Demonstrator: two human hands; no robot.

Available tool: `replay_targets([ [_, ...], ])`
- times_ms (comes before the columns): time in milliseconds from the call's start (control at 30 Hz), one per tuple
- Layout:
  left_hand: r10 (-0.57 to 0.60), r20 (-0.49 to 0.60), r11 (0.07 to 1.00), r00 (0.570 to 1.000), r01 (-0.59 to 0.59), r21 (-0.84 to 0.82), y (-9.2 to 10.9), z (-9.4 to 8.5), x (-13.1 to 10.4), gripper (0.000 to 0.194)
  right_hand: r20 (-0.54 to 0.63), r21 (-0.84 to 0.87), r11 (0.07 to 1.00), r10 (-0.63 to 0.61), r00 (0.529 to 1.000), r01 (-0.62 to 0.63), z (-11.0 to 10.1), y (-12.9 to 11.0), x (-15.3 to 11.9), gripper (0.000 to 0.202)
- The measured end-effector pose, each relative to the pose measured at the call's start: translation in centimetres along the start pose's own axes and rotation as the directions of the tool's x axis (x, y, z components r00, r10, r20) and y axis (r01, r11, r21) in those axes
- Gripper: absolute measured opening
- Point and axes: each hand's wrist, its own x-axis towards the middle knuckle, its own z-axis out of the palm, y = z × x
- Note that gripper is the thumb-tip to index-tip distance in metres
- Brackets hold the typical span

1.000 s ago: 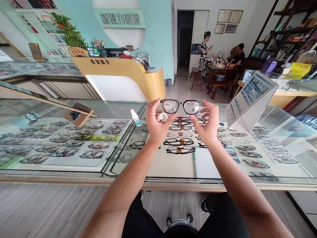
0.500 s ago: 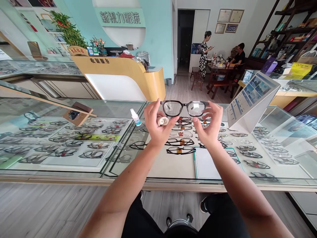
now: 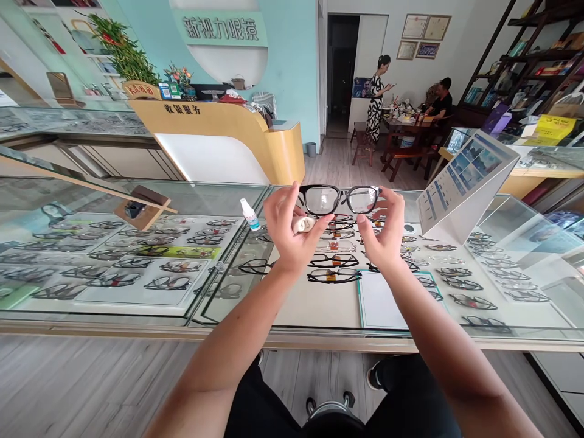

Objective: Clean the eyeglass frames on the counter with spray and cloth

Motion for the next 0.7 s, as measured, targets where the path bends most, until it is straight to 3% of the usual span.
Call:
replay_targets([
  [167,0.039,-0.014,0.999,0.999,-0.039,-0.029,0.00,0.05,0.12,0.086,0.001,-0.007,1.000,0.012,1.000,-0.012,0.07,0.10,-0.07,0.056],
  [567,0.006,-0.002,0.998,1.000,-0.006,-0.057,0.12,0.25,0.00,0.086,0.012,0.004,1.000,0.024,1.000,-0.024,0.08,0.08,-0.13,0.055],
  [700,-0.024,0.016,1.000,1.000,0.024,0.005,0.12,0.27,-0.07,0.088,0.011,0.006,0.999,0.034,0.999,-0.034,0.13,0.11,-0.16,0.055],
])
